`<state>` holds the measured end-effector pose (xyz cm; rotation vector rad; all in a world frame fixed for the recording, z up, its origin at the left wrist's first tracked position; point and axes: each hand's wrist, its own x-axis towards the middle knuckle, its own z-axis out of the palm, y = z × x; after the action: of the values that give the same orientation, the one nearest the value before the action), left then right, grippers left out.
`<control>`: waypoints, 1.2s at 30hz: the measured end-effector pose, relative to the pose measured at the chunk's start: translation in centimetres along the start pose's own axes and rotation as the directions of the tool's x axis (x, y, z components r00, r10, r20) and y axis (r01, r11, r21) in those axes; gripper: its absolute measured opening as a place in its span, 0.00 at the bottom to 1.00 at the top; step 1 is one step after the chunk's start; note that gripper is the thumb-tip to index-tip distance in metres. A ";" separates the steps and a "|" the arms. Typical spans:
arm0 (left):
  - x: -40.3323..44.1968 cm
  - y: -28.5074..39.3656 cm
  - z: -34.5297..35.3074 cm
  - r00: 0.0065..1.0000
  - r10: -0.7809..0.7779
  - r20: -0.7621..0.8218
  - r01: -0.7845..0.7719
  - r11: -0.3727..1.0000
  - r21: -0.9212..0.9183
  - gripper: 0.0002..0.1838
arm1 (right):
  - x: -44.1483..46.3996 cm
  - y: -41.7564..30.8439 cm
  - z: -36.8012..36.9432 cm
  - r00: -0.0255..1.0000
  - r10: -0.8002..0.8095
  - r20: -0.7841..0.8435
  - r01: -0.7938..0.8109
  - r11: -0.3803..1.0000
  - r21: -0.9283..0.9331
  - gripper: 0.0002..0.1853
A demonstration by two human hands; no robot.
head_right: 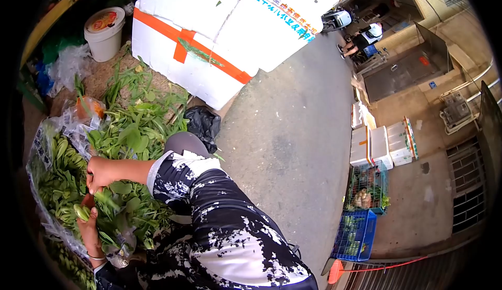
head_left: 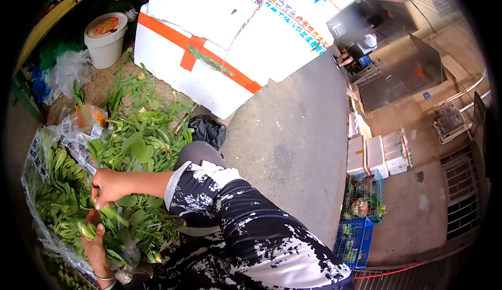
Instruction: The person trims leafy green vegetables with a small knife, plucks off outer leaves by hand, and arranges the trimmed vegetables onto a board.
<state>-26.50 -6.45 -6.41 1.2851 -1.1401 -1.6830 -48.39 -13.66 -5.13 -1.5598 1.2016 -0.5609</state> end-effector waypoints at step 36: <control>-5.4 5.1 -4.6 0.993 0.106 0.056 -0.049 0.784 -0.619 0.35 | 25.7 4.4 9.2 0.869 0.472 -0.152 -0.323 0.771 0.548 0.12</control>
<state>-20.60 -4.34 -0.39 0.7375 -0.5799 -1.8473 -32.56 -32.44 -17.94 -0.7520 1.4126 -0.7554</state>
